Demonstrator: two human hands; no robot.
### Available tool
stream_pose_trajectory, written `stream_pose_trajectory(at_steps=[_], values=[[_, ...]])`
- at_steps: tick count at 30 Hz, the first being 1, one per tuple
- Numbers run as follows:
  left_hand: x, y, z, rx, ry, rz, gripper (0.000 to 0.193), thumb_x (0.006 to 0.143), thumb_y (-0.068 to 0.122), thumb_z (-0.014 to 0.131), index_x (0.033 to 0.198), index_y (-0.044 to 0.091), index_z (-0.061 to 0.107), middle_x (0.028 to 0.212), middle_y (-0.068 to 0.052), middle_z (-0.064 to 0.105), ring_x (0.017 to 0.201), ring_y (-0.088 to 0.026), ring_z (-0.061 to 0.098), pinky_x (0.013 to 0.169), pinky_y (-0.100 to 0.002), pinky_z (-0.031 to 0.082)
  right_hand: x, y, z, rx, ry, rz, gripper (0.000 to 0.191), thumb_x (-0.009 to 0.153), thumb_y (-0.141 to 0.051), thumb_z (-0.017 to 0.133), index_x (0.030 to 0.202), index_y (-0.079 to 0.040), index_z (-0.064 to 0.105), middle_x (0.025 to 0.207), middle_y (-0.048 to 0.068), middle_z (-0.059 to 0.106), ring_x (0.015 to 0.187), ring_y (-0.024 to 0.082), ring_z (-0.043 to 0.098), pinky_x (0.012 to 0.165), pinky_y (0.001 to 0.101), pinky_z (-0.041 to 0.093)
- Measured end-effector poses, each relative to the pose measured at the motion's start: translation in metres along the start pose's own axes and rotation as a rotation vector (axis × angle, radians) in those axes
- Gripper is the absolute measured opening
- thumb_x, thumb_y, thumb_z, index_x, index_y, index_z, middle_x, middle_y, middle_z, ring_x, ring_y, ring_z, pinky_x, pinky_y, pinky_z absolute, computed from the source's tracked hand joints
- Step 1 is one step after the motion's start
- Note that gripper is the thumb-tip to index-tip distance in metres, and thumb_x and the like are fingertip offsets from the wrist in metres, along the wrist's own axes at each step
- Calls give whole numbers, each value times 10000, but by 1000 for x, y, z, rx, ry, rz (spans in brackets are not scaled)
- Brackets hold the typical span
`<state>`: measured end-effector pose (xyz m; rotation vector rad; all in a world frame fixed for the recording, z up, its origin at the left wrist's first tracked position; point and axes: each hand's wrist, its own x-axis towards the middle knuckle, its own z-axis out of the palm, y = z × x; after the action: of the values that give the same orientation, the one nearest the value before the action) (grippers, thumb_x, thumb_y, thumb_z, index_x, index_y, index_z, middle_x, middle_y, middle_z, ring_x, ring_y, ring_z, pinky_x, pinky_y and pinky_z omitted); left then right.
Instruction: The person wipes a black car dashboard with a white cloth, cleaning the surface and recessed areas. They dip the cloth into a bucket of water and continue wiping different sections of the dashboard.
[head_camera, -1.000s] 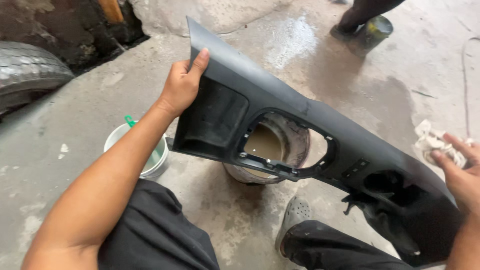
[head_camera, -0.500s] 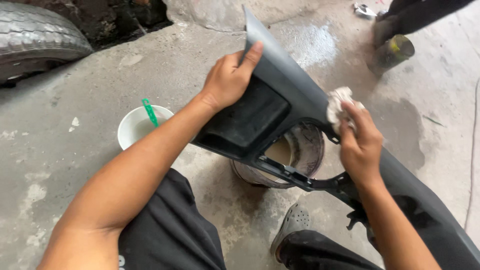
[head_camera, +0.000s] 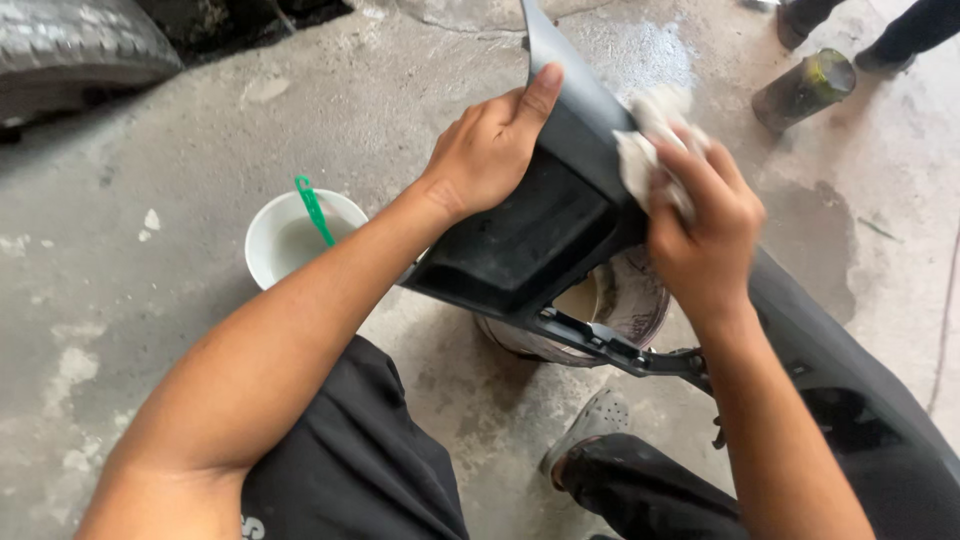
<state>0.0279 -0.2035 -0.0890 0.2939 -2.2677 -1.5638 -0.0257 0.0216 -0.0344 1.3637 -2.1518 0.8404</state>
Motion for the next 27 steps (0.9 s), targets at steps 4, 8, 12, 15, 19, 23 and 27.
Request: stream_pose_trajectory(at_steps=[4,8,12,15,19,23,27], values=[[5,-2,5,-13,40,0,1004,861,871,178,1201,104,729,1188,-142,746,1199,-330,659,1051,-438,440,-49,-16,2,-251,141,-208,206,1031,45,705,1224,-20,730,1274,205,674,1151,360,729,992,433,613],[10,2,14,-17,-49,-58,989,898,874,168,1039,120,791,1056,-114,776,1093,-272,723,997,-418,552,-59,-37,37,-202,-153,-369,425,729,32,667,1145,14,749,1282,186,671,1183,346,696,941,399,610],[7,3,23,47,24,-140,932,880,840,195,1024,125,776,1037,-149,771,1073,-325,715,946,-470,530,-58,-52,82,-343,-116,-204,295,802,-54,691,1091,-32,750,1246,163,643,1113,302,630,852,372,581],[3,0,25,71,89,-174,922,876,820,199,1046,121,774,1103,-177,753,1144,-384,669,991,-492,467,-88,-70,98,-255,-280,-268,262,731,-86,678,984,-59,742,1191,158,653,1111,324,628,802,364,580],[0,-1,28,113,117,-83,928,915,819,193,1147,121,757,1162,-215,718,1183,-425,629,1031,-512,438,-98,-54,97,-183,-505,-327,191,757,-72,683,941,-48,730,1117,121,673,1084,293,649,756,365,579],[1,3,37,71,13,-112,951,904,826,190,1143,112,769,1096,-147,811,1127,-342,739,996,-497,510,-72,-27,81,-199,-260,-200,116,847,-82,710,953,-41,734,1050,117,666,1003,311,627,766,427,554],[4,3,43,107,35,-161,966,863,820,190,1140,81,747,1123,-186,761,1158,-346,696,1018,-491,478,-70,-39,77,-221,-167,-159,210,758,-60,670,954,-16,728,1044,153,658,1009,342,610,823,429,561]])
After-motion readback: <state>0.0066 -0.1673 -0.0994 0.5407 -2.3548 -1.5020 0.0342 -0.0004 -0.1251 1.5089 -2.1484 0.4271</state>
